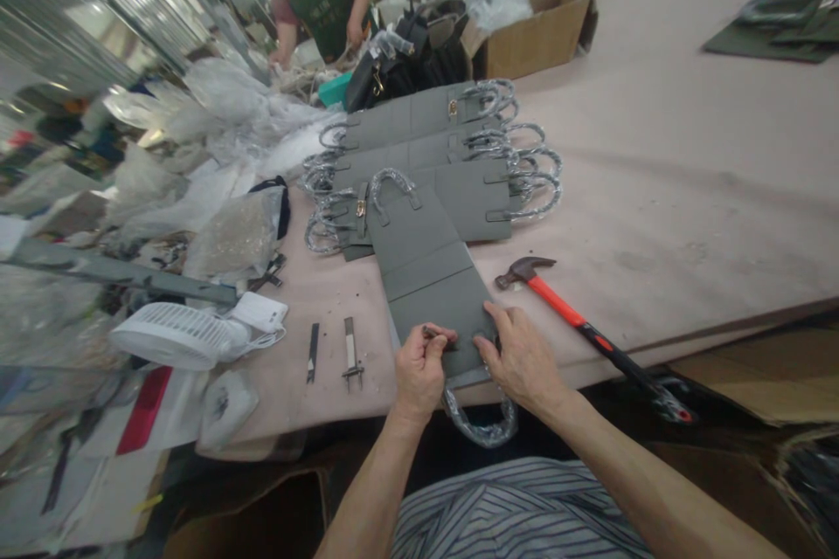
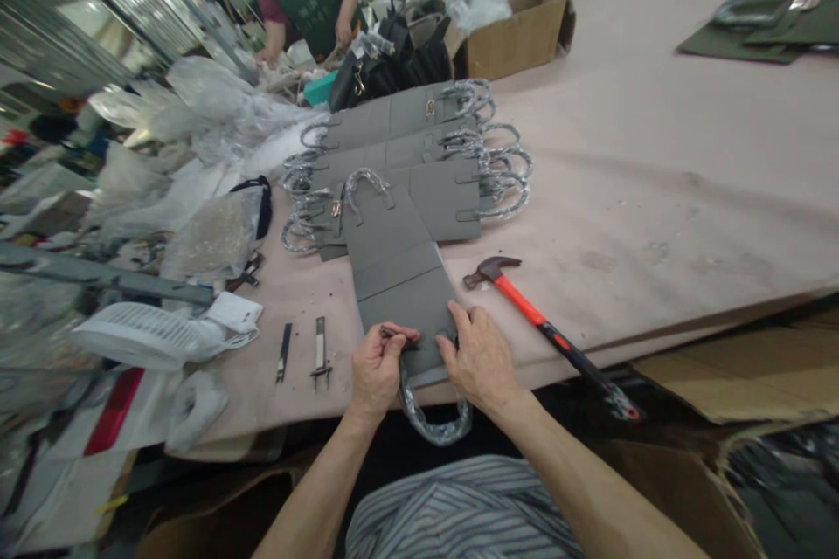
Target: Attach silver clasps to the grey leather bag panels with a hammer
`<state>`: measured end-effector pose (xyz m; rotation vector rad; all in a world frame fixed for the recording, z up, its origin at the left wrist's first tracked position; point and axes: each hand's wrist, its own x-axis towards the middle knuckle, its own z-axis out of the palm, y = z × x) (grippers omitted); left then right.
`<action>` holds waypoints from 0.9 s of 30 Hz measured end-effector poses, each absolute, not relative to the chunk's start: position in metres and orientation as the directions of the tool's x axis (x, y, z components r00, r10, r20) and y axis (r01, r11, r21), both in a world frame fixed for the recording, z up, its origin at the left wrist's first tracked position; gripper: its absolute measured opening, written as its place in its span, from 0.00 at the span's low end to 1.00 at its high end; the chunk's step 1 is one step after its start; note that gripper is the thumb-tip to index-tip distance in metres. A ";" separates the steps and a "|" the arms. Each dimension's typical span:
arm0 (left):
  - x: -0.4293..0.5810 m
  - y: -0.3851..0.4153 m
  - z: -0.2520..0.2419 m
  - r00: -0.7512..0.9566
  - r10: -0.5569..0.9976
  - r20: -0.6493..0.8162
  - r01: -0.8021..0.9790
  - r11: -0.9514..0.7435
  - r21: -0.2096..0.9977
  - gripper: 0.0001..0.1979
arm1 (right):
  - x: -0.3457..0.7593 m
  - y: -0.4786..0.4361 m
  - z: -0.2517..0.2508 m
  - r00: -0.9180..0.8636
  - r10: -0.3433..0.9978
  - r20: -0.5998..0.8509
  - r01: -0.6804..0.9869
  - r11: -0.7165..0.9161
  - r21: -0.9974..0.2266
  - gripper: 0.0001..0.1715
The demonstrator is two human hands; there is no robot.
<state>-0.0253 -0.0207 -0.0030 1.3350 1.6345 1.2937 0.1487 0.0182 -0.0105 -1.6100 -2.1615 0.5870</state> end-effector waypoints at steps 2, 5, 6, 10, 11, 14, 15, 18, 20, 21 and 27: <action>-0.025 -0.020 -0.003 -0.254 0.958 0.133 0.351 -0.036 0.935 0.07 | 0.148 0.018 -0.011 -0.273 0.961 0.055 0.801 0.258 -0.540 0.28; -0.025 -0.019 -0.002 -0.205 0.961 0.187 0.417 -0.087 0.905 0.06 | 0.149 0.019 -0.012 -0.274 0.960 0.055 0.794 0.258 -0.550 0.29; -0.025 -0.019 -0.001 -0.188 0.961 0.202 0.437 -0.102 0.893 0.07 | 0.151 0.020 -0.012 -0.282 0.958 0.056 0.781 0.263 -0.566 0.29; -0.026 -0.022 -0.005 -0.127 0.948 0.291 0.516 -0.188 0.836 0.07 | 0.178 0.030 -0.007 -0.306 0.937 0.169 0.733 0.345 -0.587 0.25; -0.025 -0.023 -0.007 -0.109 0.941 0.320 0.532 -0.217 0.818 0.07 | 0.190 0.034 -0.006 -0.288 0.933 0.214 0.759 0.359 -0.543 0.25; -0.023 -0.026 -0.013 -0.067 0.926 0.372 0.558 -0.274 0.783 0.08 | 0.231 0.045 -0.002 -0.207 0.953 0.222 0.904 0.273 -0.328 0.24; -0.023 -0.027 -0.015 -0.063 0.928 0.367 0.561 -0.271 0.782 0.08 | 0.243 0.047 -0.001 -0.188 0.969 0.160 0.936 0.226 -0.271 0.23; -0.022 -0.026 -0.017 -0.080 0.942 0.325 0.562 -0.226 0.795 0.09 | 0.265 0.051 0.002 -0.134 0.987 -0.087 0.954 0.105 -0.281 0.13; -0.022 -0.025 -0.016 -0.092 0.944 0.316 0.552 -0.216 0.805 0.10 | 0.265 0.049 0.006 -0.092 0.951 -0.296 0.884 -0.060 -0.465 0.06; -0.022 -0.025 -0.016 -0.092 0.942 0.322 0.548 -0.222 0.806 0.10 | 0.261 0.048 0.010 -0.087 0.905 -0.417 0.797 -0.188 -0.574 0.05; -0.020 -0.024 -0.018 -0.044 0.923 0.382 0.579 -0.288 0.762 0.10 | 0.228 0.035 0.062 -0.208 0.738 -0.642 0.317 -0.570 -0.758 0.13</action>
